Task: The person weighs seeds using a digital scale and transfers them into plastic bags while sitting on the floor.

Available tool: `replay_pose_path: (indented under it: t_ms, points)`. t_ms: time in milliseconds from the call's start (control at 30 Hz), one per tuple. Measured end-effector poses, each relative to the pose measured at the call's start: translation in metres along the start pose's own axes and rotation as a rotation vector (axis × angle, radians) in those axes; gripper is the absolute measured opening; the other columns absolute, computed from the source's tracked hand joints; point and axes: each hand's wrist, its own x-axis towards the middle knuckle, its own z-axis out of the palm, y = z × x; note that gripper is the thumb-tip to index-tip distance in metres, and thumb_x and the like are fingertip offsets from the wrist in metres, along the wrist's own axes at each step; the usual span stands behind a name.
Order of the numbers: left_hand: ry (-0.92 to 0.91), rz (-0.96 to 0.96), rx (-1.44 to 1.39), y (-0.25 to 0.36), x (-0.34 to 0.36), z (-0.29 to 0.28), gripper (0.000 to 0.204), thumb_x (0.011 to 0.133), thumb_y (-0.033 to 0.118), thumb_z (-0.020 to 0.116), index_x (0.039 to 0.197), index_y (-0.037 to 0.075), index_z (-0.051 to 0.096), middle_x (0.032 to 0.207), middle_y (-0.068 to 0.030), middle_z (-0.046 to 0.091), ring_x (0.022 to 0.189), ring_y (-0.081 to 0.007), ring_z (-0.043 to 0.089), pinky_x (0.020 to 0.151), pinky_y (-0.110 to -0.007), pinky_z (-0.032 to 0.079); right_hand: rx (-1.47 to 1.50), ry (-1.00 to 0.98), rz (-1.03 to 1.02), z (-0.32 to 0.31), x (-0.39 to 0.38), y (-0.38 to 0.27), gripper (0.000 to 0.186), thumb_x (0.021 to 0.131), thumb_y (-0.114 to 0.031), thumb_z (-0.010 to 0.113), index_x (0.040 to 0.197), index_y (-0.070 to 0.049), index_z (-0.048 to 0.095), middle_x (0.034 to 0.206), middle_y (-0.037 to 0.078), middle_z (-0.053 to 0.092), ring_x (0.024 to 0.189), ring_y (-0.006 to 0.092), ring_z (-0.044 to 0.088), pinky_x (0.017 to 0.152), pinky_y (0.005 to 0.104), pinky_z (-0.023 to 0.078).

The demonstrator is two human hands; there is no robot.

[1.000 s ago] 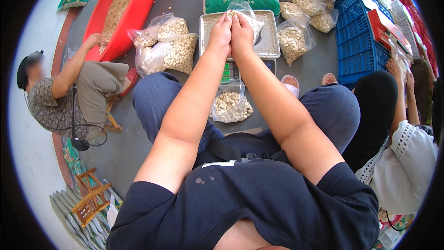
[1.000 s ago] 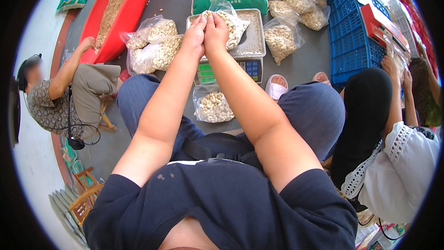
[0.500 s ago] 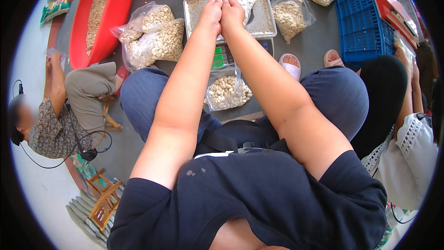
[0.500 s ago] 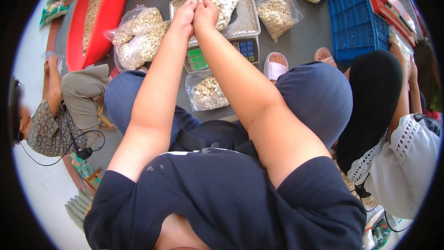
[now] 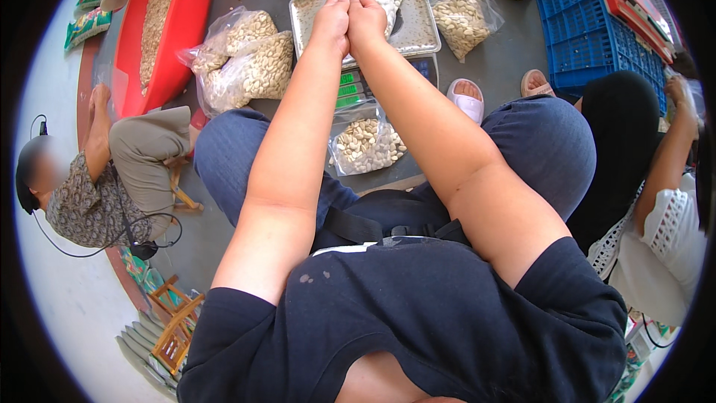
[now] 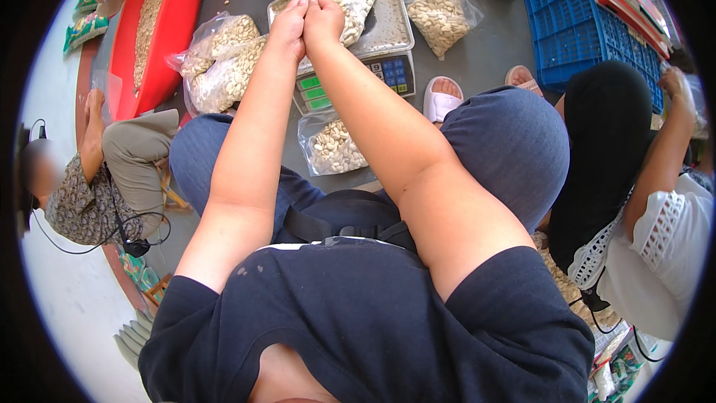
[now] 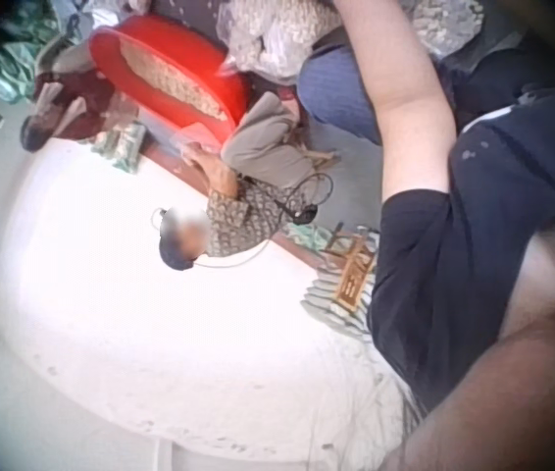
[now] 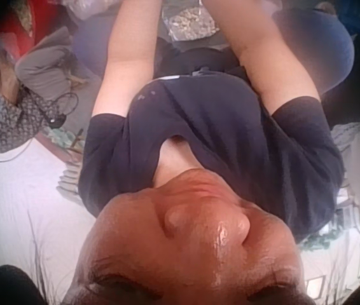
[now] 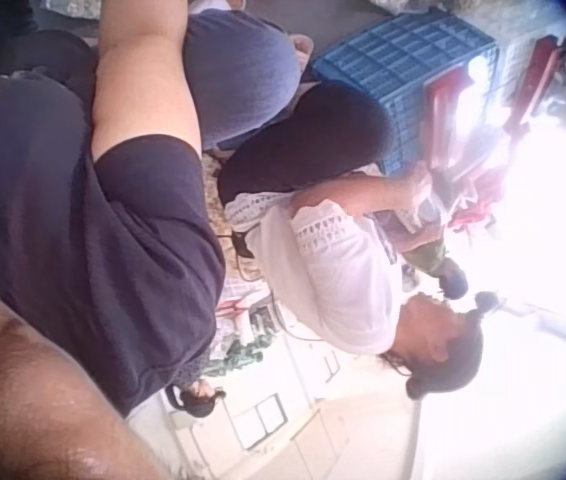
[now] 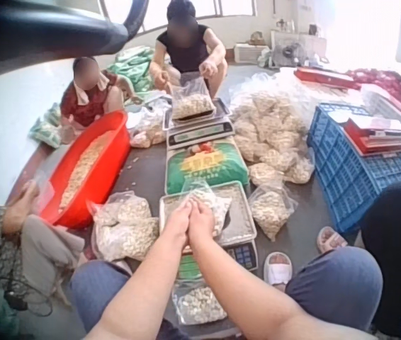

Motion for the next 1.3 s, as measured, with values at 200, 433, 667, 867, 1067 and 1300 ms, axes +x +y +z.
replay_pose_path:
  t_ms: [200, 433, 667, 867, 1067, 1300]
  points:
    - [0.088, -0.007, -0.022, 0.001, -0.006, 0.009, 0.043, 0.088, 0.011, 0.037, 0.129, 0.003, 0.025, 0.127, -0.0148, 0.034, 0.109, -0.0206, 0.042, 0.088, -0.028, 0.038, -0.08, 0.039, -0.028, -0.004, 0.004, 0.005, 0.025, 0.081, -0.01, 0.049, 0.102, 0.002, 0.056, 0.099, 0.015, 0.058, 0.09, 0.019, 0.055, 0.08, 0.0267, 0.041]
    - [0.055, -0.024, 0.014, -0.005, 0.004, 0.002, 0.039, 0.088, 0.012, 0.036, 0.125, 0.0, 0.03, 0.123, -0.0145, 0.039, 0.105, -0.021, 0.045, 0.087, -0.03, 0.039, -0.047, 0.036, -0.011, -0.005, 0.006, 0.005, 0.024, 0.081, -0.01, 0.05, 0.102, 0.002, 0.056, 0.098, 0.014, 0.059, 0.089, 0.0184, 0.055, 0.078, 0.0264, 0.042]
    - [-0.012, 0.047, -0.03, -0.008, 0.001, -0.006, 0.03, 0.089, 0.013, 0.034, 0.114, -0.001, 0.043, 0.112, -0.0115, 0.049, 0.1, -0.0197, 0.049, 0.086, -0.03, 0.04, -0.116, -0.066, -0.049, -0.005, -0.007, -0.004, 0.022, 0.084, -0.009, 0.047, 0.102, 0.002, 0.055, 0.095, 0.01, 0.058, 0.082, 0.0145, 0.054, 0.072, 0.0233, 0.043]
    - [0.102, 0.071, -0.054, -0.01, -0.051, -0.021, 0.028, 0.089, 0.016, 0.036, 0.111, 0.001, 0.046, 0.109, -0.0103, 0.051, 0.096, -0.0191, 0.05, 0.084, -0.031, 0.041, -0.209, -0.09, -0.033, -0.006, -0.063, -0.01, 0.02, 0.081, -0.012, 0.049, 0.092, 0.0, 0.06, 0.088, 0.013, 0.061, 0.079, 0.0182, 0.057, 0.072, 0.0283, 0.043]
    - [0.331, -0.156, -0.192, -0.077, -0.113, -0.075, 0.022, 0.089, 0.02, 0.037, 0.095, 0.003, 0.049, 0.098, -0.01, 0.053, 0.088, -0.0204, 0.051, 0.081, -0.034, 0.042, -0.559, -0.173, 0.107, -0.06, -0.124, 0.06, 0.024, 0.081, -0.021, 0.05, 0.091, 0.0, 0.059, 0.087, 0.014, 0.06, 0.078, 0.0219, 0.056, 0.07, 0.0307, 0.043]
    - [0.136, -0.962, -0.133, -0.182, -0.137, -0.149, 0.035, 0.088, 0.027, 0.027, 0.1, 0.006, 0.052, 0.093, -0.0126, 0.059, 0.085, -0.0299, 0.057, 0.076, -0.054, 0.04, -0.919, -0.386, 0.895, -0.135, -0.163, 0.104, 0.026, 0.083, -0.022, 0.046, 0.101, -0.007, 0.056, 0.101, 0.013, 0.056, 0.085, 0.024, 0.054, 0.07, 0.0399, 0.044]
